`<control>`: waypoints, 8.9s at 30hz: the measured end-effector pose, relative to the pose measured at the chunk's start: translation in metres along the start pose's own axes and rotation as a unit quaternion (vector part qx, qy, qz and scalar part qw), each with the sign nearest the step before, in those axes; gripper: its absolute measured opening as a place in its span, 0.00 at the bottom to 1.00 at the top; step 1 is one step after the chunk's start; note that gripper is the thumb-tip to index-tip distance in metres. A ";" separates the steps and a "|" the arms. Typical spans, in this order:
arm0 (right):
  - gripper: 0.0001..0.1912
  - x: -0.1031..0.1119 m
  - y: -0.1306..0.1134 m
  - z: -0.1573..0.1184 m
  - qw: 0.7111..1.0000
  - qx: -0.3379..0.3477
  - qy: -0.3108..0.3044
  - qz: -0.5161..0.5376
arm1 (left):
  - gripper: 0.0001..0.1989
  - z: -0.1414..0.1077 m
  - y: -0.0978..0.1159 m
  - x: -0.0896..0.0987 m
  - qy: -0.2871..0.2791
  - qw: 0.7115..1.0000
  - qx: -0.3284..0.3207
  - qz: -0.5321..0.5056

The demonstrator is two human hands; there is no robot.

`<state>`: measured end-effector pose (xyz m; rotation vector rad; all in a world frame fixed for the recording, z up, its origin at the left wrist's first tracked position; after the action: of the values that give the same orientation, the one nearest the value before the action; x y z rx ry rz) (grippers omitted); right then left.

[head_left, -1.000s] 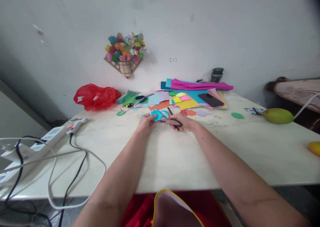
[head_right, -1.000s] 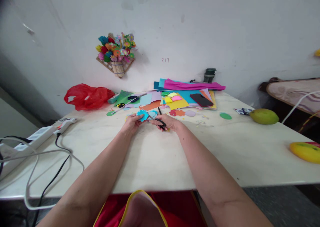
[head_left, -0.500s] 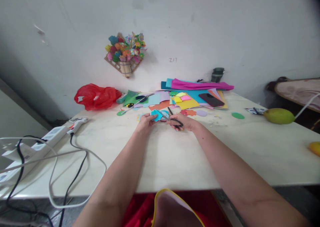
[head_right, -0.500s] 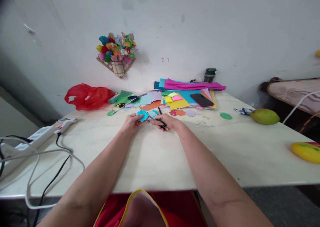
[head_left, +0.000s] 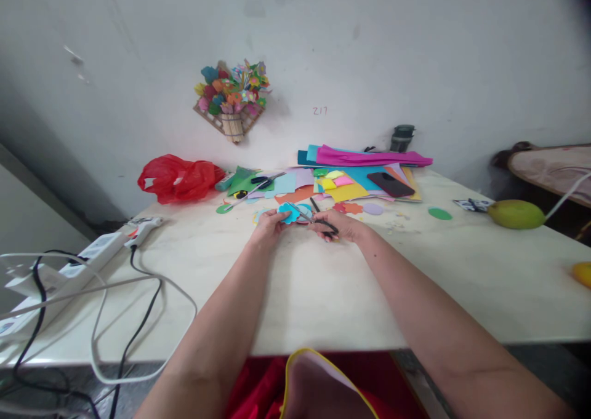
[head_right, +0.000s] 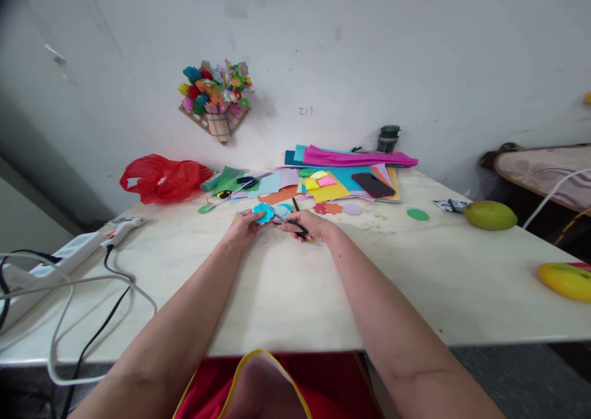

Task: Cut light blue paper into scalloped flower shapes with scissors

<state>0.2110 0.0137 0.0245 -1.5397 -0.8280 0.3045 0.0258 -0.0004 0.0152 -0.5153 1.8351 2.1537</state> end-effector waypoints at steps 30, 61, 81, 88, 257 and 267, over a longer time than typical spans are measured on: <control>0.12 -0.002 -0.005 -0.001 1.000 0.008 0.013 -0.003 | 0.09 0.002 -0.001 0.001 0.006 1.000 -0.002 -0.011; 0.16 0.000 0.003 0.007 0.998 0.025 0.046 0.023 | 0.08 -0.002 0.000 -0.008 0.031 0.998 -0.016 -0.043; 0.12 -0.001 -0.001 0.003 0.998 0.019 0.043 0.041 | 0.05 -0.003 -0.003 -0.012 -0.008 0.999 0.001 -0.044; 0.13 -0.001 -0.001 0.004 0.995 0.013 0.055 0.082 | 0.07 -0.004 -0.006 -0.013 0.026 0.999 -0.010 -0.041; 0.15 -0.002 -0.008 -0.005 0.999 0.016 0.024 0.028 | 0.13 -0.001 0.000 -0.007 0.021 0.999 -0.027 -0.003; 0.15 -0.004 -0.011 -0.007 0.999 0.025 0.017 0.014 | 0.14 0.001 -0.001 -0.006 0.011 1.000 -0.026 0.006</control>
<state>0.2092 0.0056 0.0345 -1.5074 -0.7686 0.3163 0.0320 0.0005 0.0173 -0.5436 1.8021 2.2170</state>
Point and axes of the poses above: each hand's wrist, its own z-axis towards the middle knuckle, its own x-axis out of the back of the hand, y = z × x, the point moved 3 cm from there along z, towards the middle knuckle, and after that the axes turned 6 degrees about -x, right-handed, at the moved point
